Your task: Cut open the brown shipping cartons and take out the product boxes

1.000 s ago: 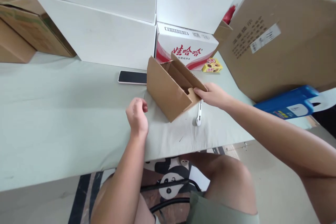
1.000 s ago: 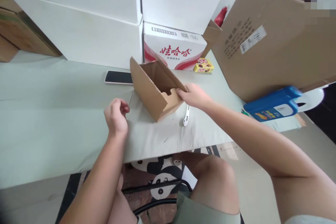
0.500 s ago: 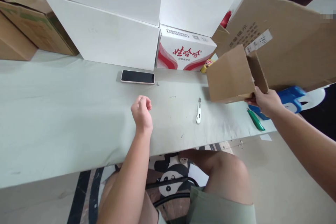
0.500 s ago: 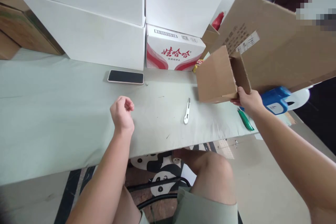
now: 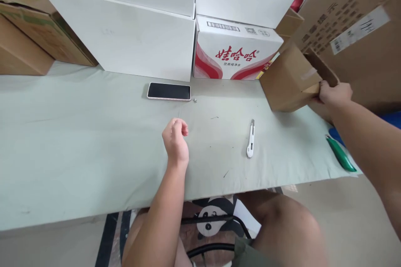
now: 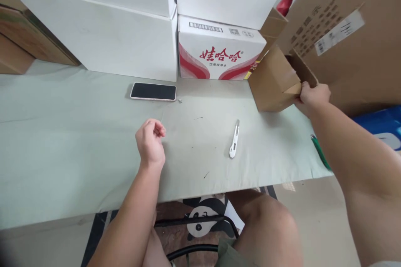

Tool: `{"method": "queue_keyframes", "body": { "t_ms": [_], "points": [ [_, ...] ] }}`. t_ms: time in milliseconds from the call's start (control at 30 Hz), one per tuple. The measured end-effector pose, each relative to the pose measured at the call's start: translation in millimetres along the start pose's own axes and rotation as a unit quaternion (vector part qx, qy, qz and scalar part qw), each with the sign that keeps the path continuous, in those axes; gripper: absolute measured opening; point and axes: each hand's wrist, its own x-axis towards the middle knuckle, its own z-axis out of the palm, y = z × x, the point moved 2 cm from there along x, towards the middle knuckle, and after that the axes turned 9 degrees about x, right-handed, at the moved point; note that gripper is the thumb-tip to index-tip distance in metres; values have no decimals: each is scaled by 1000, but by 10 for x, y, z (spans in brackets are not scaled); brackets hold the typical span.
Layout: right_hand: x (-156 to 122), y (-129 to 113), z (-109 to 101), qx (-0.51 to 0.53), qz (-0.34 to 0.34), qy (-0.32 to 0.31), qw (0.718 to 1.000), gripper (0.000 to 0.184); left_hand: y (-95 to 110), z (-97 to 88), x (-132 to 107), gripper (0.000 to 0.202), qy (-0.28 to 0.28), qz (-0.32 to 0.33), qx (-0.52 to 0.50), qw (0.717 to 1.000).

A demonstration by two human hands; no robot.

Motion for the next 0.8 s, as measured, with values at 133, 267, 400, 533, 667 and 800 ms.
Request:
{"method": "queue_keyframes", "body": {
  "t_ms": [133,267,400,533,667,800],
  "points": [
    [107,-175,319,44,2,-8,999,36,-36,30,65,28,-5,6,2,1000],
    [9,-254,649,131,-3,-117,985,55,-42,15,105,27,-8,9,4,1000],
    [-206,-205,712,167,3,-218,962,57,-25,-54,97,27,-10,10,7,1000],
    [-433,-169,556,167,19,-277,946,60,3,-161,78,28,-6,17,1,1000],
    [-722,-327,423,147,-6,-308,940,52,61,-255,34,31,2,25,-16,1000],
    [-1190,-711,462,125,-66,-350,926,33,173,-367,-22,33,3,20,-21,1000]
  ]
}}
